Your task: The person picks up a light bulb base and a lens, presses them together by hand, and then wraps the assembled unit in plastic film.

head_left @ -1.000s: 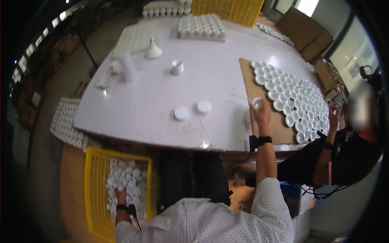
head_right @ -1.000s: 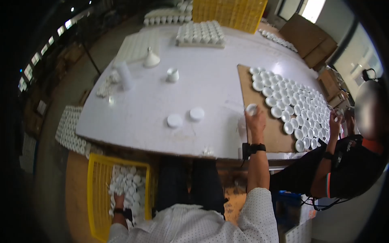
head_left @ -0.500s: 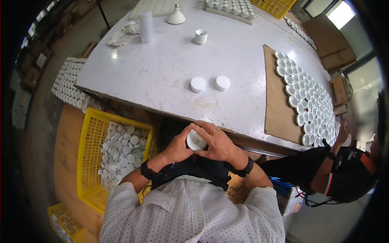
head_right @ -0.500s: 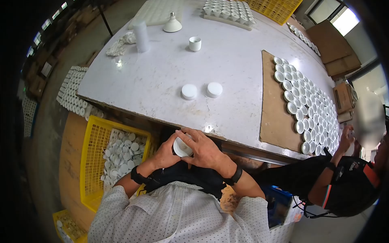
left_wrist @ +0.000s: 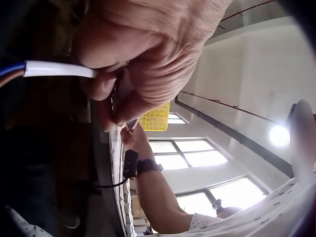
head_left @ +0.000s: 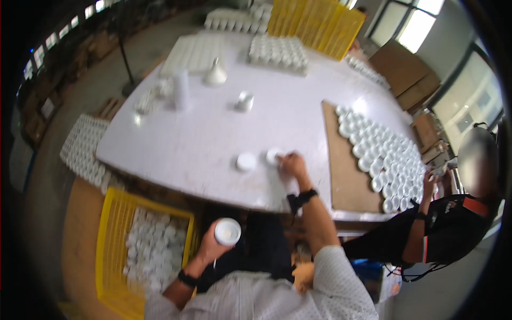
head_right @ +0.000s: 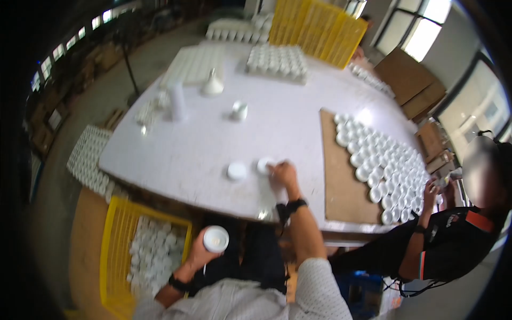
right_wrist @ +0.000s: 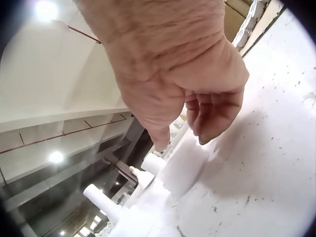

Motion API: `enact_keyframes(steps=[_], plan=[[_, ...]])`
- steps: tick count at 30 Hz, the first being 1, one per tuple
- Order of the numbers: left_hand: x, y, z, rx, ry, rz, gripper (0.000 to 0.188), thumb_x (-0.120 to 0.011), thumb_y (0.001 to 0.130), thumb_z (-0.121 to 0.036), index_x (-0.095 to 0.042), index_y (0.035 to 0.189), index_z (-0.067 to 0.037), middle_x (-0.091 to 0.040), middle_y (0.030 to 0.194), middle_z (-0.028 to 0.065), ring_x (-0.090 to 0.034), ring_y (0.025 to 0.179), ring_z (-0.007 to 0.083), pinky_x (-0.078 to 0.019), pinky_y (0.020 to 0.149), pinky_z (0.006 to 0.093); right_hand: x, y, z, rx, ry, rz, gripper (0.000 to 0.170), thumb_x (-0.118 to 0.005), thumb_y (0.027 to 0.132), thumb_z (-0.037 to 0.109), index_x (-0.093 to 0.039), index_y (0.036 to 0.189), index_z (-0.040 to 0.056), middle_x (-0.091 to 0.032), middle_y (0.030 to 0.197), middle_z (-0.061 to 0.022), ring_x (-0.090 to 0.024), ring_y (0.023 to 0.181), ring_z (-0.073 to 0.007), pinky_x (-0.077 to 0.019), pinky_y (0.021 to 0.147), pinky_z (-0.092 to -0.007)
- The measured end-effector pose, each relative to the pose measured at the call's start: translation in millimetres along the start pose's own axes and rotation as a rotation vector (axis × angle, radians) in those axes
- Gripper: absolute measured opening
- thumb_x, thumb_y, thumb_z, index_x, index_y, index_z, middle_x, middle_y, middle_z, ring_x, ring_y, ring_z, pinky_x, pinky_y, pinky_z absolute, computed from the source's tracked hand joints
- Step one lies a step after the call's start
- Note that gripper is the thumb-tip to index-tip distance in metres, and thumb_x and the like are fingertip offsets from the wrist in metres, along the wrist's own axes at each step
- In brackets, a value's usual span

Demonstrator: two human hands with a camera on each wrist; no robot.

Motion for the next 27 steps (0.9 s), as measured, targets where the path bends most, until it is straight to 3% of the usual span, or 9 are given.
enact_keyframes(steps=[1,3,4,6,20,24,27], plan=[[0,1,9,-0.006,0.010,0.004,0.077,-0.081,0.055,-0.003,-0.043,0.121,-0.004,-0.057,0.111,0.0093,-0.054,0.105,0.0197,-0.0429,0.091,0.0331,48,-29,55,-0.267,0.196,-0.010,0.051,-0.074,0.063,0.046,-0.063,0.078,-0.0015,-0.064,0.073,-0.0171,-0.063,0.071,-0.0249,-0.0495,0.066,-0.0342],[1,0,7,-0.002,-0.004,0.014,0.073,-0.080,0.056,-0.002,-0.044,0.119,-0.001,-0.057,0.108,0.0102,-0.054,0.104,0.0180,-0.0429,0.090,0.0320,55,-38,68,-0.336,0.418,0.033,0.042,-0.074,0.066,0.037,-0.061,0.073,-0.0023,-0.062,0.066,-0.0115,-0.059,0.059,-0.0170,-0.0474,0.056,-0.0292],[1,0,7,0.030,-0.023,0.018,0.071,-0.080,0.057,-0.002,-0.044,0.118,-0.001,-0.057,0.108,0.0100,-0.053,0.103,0.0172,-0.0429,0.090,0.0310,59,-37,69,-0.335,0.424,0.012,0.042,-0.074,0.066,0.037,-0.061,0.073,-0.0023,-0.062,0.066,-0.0115,-0.059,0.059,-0.0170,-0.0474,0.056,-0.0292],[-1,2,8,0.005,-0.024,0.035,0.071,-0.079,0.057,-0.001,-0.044,0.119,-0.001,-0.057,0.107,0.0091,-0.054,0.102,0.0169,-0.0435,0.089,0.0306,58,-41,72,-0.331,0.513,0.055,0.035,-0.075,0.070,0.032,-0.058,0.069,0.0009,-0.056,0.060,-0.0036,-0.049,0.053,-0.0102,-0.0412,0.047,-0.0254],[-8,-4,21,0.041,-0.070,0.023,0.071,-0.079,0.056,-0.001,-0.045,0.118,-0.001,-0.058,0.107,0.0092,-0.055,0.101,0.0175,-0.0435,0.089,0.0309,46,-44,61,-0.360,0.785,0.056,0.027,-0.065,0.080,0.025,-0.058,0.073,-0.0003,-0.057,0.063,-0.0061,-0.051,0.053,-0.0120,-0.0427,0.047,-0.0253],[-10,-2,24,0.024,0.005,0.024,0.071,-0.079,0.057,-0.002,-0.045,0.119,-0.001,-0.058,0.107,0.0095,-0.055,0.101,0.0178,-0.0438,0.089,0.0315,43,-47,50,-0.330,0.952,0.037,0.027,-0.059,0.082,0.022,-0.058,0.069,-0.0008,-0.057,0.060,-0.0076,-0.053,0.052,-0.0134,-0.0424,0.047,-0.0265],[-8,1,9,0.017,-0.032,0.039,0.070,-0.078,0.058,0.000,-0.043,0.120,-0.001,-0.057,0.108,0.0091,-0.054,0.101,0.0173,-0.0444,0.088,0.0315,58,-71,58,-0.417,1.213,0.062,0.019,-0.056,0.085,0.018,-0.057,0.078,0.0009,-0.058,0.064,-0.0064,-0.057,0.057,-0.0128,-0.0421,0.046,-0.0242]])
Point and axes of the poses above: each hand's wrist, its own y-axis towards the middle knuckle, its own x-axis out of the back of the hand, z = x × y, the point moved 4 cm from there along y, towards the middle knuckle
